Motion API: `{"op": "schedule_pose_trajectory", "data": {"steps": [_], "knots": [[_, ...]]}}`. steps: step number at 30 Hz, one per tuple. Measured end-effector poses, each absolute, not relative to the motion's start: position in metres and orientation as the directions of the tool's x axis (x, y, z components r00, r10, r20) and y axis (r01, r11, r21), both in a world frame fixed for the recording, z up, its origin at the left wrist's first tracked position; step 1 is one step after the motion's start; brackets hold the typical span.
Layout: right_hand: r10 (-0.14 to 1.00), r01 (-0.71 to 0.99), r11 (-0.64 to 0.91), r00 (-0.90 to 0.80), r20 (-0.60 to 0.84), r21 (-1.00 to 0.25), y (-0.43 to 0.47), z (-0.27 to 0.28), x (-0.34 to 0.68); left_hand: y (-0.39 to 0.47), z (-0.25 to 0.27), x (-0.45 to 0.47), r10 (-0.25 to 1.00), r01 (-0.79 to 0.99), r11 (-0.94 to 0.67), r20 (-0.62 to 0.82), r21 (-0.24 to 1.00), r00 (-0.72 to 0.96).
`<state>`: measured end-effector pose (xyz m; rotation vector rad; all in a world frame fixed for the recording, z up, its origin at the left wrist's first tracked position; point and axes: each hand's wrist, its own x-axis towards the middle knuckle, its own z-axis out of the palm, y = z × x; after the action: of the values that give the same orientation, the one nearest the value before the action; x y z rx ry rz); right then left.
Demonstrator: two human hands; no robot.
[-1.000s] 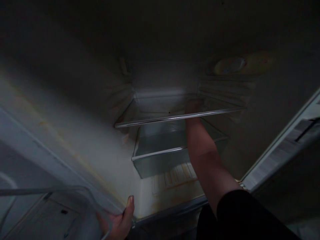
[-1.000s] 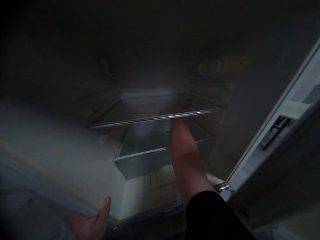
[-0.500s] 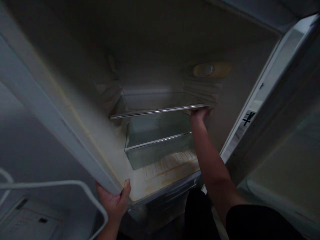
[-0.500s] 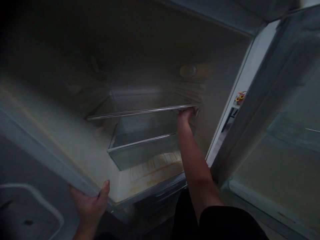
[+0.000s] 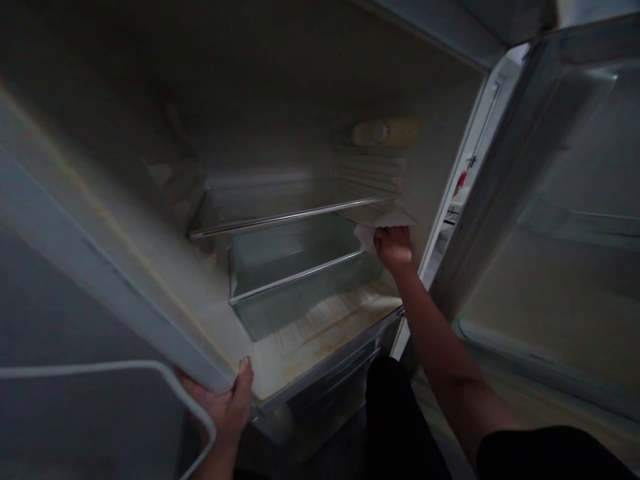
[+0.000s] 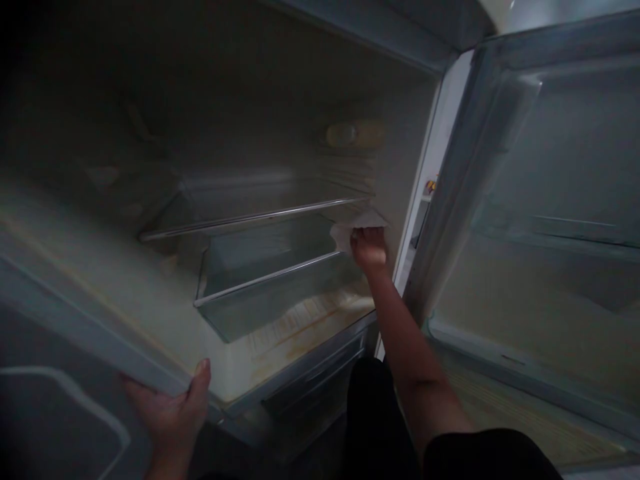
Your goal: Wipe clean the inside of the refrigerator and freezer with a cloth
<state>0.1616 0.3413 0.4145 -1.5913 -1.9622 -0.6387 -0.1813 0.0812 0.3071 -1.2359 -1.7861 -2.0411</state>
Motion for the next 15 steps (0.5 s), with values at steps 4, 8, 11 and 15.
{"op": "schedule_pose_trajectory", "data": {"steps": [4,8,11,15], "knots": [[0.791,0.943,0.314,-0.326,0.518,0.115,0.368,0.437,0.144,0.081,0.306,-0.185,0.418,0.607,-0.235,0.643,0.759,-0.642],[0.841,0.907,0.396,-0.421,0.341,0.143,0.396,0.456,0.126,0.078,0.301,-0.19,0.447,0.596,-0.224,0.625,0.771,-0.64],[0.855,0.921,0.381,-0.385,0.348,0.081,0.418,0.466,0.111,0.077,0.302,-0.187,0.427,0.58,-0.218,0.611,0.785,-0.666],[0.862,0.935,0.334,-0.254,0.438,-0.116,0.436,0.475,0.089,0.077,0.308,-0.178,0.382,0.563,-0.271,0.624,0.781,-0.681]]}}
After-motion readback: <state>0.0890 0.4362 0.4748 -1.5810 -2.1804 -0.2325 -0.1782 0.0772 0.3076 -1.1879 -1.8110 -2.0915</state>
